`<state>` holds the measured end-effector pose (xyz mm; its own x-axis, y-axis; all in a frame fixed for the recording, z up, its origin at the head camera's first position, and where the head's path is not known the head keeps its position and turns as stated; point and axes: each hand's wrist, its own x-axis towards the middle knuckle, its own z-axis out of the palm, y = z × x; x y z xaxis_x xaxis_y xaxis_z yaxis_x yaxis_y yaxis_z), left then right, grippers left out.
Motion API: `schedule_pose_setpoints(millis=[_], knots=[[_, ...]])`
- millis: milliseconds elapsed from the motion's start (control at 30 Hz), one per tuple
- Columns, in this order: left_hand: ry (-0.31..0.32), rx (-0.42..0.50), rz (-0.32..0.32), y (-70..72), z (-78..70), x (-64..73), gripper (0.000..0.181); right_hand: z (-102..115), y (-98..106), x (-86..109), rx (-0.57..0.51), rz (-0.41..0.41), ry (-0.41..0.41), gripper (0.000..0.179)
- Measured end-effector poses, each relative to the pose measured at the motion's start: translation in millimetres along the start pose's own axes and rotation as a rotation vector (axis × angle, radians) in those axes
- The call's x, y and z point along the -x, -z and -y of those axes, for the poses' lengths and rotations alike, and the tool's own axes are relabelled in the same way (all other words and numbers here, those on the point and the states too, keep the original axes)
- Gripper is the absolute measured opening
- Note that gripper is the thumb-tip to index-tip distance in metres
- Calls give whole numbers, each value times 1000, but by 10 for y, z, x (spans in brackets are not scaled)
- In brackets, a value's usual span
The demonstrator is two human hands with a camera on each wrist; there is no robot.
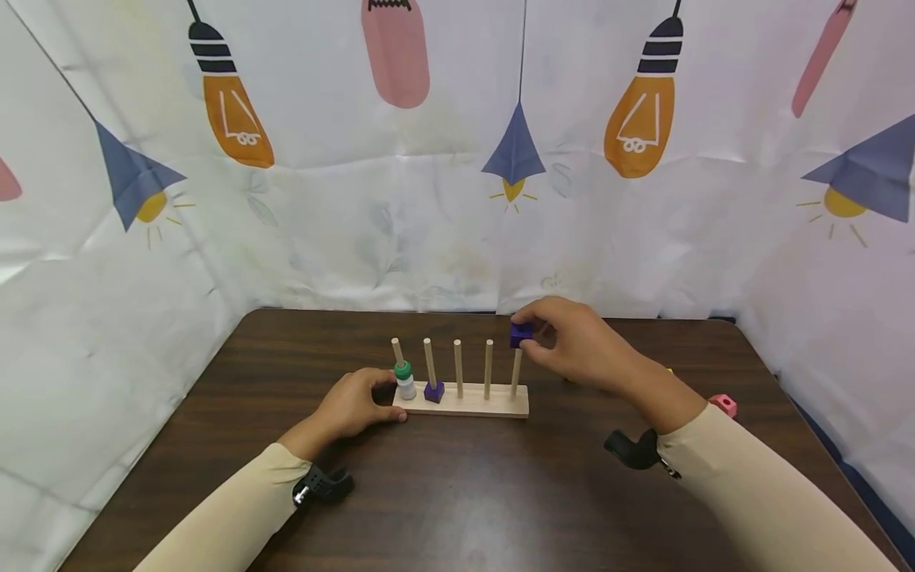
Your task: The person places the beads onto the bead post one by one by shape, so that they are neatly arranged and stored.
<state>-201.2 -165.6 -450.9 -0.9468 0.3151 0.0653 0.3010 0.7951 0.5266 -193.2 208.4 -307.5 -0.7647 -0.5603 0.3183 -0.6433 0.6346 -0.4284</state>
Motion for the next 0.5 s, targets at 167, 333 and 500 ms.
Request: schedule_pose_setpoints(millis=[167, 333, 500], knots=[[-13, -2, 2, -18, -12, -37, 56, 12, -32, -7, 0, -12, 10, 31], [-11, -6, 4, -23, -8, -37, 55, 51, -62, -64, -6, -25, 49, 32], [-1, -3, 1, -5, -3, -9, 56, 101, -99, -135, -22, -17, 59, 33]])
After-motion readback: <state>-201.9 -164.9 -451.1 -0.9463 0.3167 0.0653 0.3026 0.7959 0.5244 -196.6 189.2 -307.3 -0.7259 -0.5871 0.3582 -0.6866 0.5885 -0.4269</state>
